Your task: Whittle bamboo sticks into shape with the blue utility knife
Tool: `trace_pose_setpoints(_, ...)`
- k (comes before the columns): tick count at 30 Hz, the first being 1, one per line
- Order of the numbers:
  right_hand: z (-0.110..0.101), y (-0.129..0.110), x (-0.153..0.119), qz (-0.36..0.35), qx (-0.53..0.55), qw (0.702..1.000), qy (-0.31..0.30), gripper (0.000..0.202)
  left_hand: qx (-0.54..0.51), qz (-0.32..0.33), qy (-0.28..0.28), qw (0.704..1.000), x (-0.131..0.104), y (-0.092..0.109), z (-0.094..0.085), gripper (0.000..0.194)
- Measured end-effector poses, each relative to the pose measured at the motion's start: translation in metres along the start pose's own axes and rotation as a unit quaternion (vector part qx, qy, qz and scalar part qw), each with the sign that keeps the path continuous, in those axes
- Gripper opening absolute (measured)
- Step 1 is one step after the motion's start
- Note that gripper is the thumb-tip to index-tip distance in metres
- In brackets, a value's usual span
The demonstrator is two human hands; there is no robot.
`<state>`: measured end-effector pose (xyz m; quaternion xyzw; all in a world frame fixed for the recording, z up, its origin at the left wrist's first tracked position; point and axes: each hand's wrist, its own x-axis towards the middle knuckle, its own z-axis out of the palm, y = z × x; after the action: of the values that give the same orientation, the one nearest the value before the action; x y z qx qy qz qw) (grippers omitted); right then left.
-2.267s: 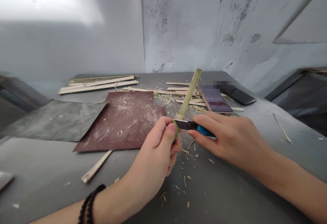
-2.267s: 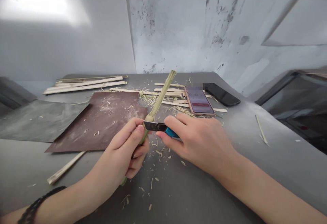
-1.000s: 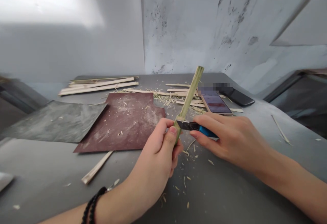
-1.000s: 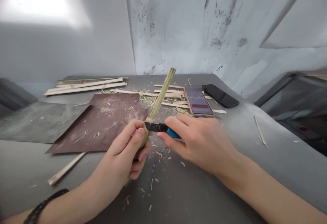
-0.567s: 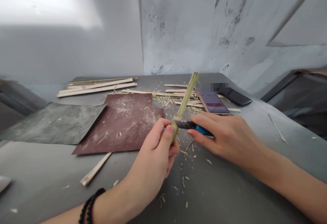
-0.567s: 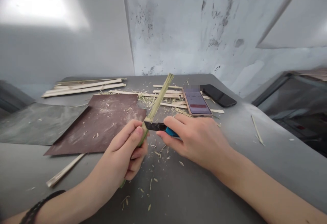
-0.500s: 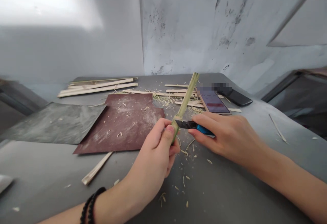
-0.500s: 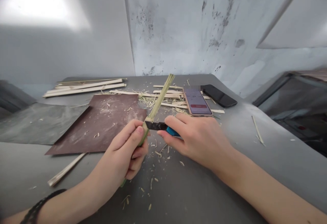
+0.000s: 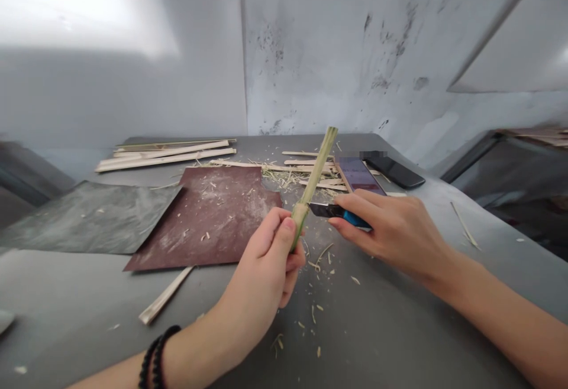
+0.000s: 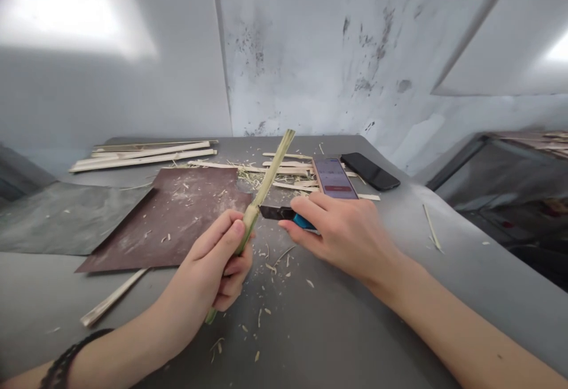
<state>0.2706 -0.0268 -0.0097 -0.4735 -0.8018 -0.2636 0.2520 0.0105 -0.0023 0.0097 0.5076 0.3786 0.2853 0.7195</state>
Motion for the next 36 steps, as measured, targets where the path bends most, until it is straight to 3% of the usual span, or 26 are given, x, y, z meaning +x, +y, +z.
trace_pose_setpoints(10, -0.001, -0.002, 0.001, -0.021, 0.003, 1.000, 0.010, 0.043, -0.002, 0.006, -0.009, 1.000, -0.001, -0.006, -0.001, 0.030)
trace_pose_setpoints(27, -0.002, -0.028, 0.002, 0.038, -0.106, 0.992, 0.053, 0.039, 0.003, 0.047, 0.011, 0.999, 0.001, -0.005, 0.001, 0.037)
trace_pose_setpoints(36, -0.009, 0.005, 0.000, 0.098, -0.090, 0.986, 0.098, 0.025, -0.005, 0.039, 0.027, 0.999, -0.003, -0.009, 0.001, 0.042)
